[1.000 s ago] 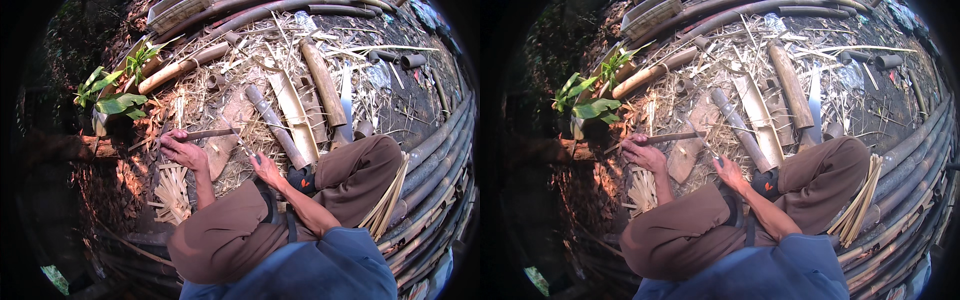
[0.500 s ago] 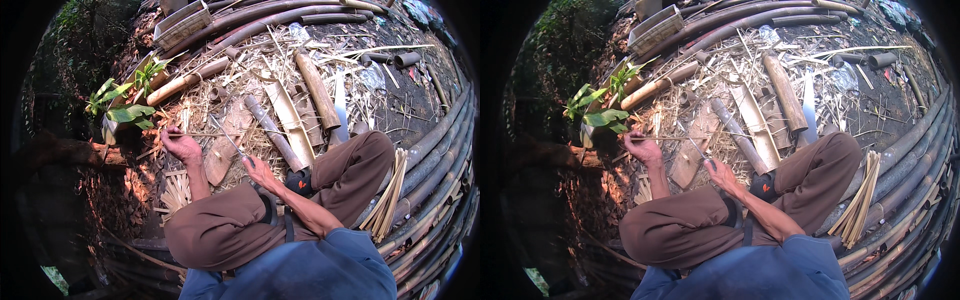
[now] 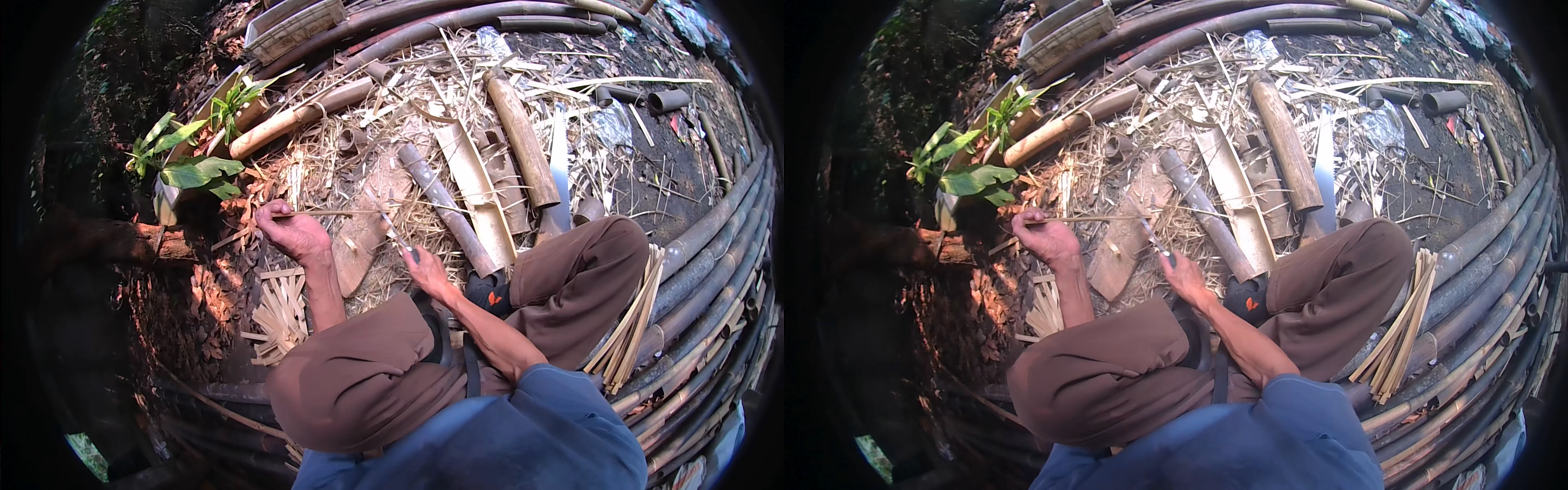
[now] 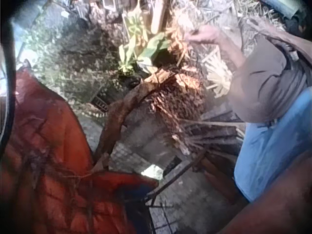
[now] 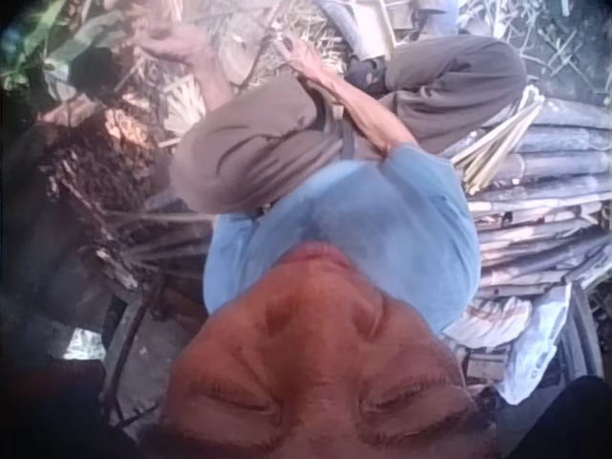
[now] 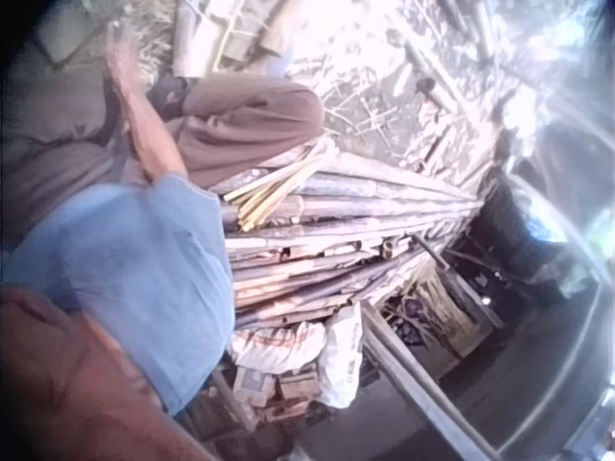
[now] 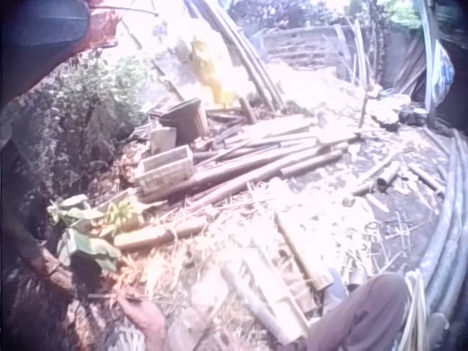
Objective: The person sits on the ground and uses a machete to split bamboo strips into smaller pieces. They repeatedly pick up bamboo pieces, position them, and strike them with the machete to produce thin slats.
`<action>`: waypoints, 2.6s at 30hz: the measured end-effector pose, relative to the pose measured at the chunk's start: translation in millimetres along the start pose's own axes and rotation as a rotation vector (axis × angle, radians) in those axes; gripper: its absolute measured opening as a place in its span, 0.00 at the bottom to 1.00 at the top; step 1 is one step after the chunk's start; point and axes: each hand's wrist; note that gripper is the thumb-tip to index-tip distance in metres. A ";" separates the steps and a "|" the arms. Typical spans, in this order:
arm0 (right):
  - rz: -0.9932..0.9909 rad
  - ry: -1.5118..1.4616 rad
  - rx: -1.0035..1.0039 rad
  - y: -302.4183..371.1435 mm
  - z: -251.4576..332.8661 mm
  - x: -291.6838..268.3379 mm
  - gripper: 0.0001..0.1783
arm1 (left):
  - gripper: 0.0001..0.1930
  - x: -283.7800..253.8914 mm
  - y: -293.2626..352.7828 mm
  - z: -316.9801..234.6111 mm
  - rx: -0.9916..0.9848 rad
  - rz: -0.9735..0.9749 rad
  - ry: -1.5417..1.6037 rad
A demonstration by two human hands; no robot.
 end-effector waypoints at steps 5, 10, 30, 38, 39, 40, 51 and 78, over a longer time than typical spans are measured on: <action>0.019 0.087 -0.031 6.3 -27.4 -0.1 0.28 | 0.13 5.2 0.0 -1.0 0.183 0.035 -0.194; 0.070 -0.010 -0.052 6.9 18.7 -4.0 0.26 | 0.15 -4.7 -12.9 -3.8 0.261 0.152 -0.325; 0.110 -0.068 -0.146 -4.0 61.2 1.3 0.18 | 0.15 7.6 34.6 -13.2 0.163 0.059 -0.390; 0.118 -0.071 -0.123 -12.1 53.6 -3.2 0.19 | 0.15 9.6 37.9 -7.4 0.233 0.117 -0.410; 0.060 -0.106 -0.168 -9.8 58.7 0.3 0.19 | 0.16 14.5 35.0 -7.0 0.203 0.054 -0.396; 0.016 -0.137 -0.208 -1.1 73.3 1.8 0.20 | 0.16 10.8 31.1 -8.6 0.175 -0.020 -0.391; 0.081 0.101 -0.089 -9.9 -5.3 10.2 0.22 | 0.17 -2.5 32.1 -12.6 0.260 0.048 -0.470; 0.224 -0.086 -0.029 8.7 73.3 -10.0 0.21 | 0.24 -13.6 42.9 -14.4 0.388 -0.008 -0.440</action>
Point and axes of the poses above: each hand's wrist, its own y-axis away from the middle knuckle, its own x-axis out of the palm, z = x × y, and after that the axes turned 10 degrees about -z, right-handed
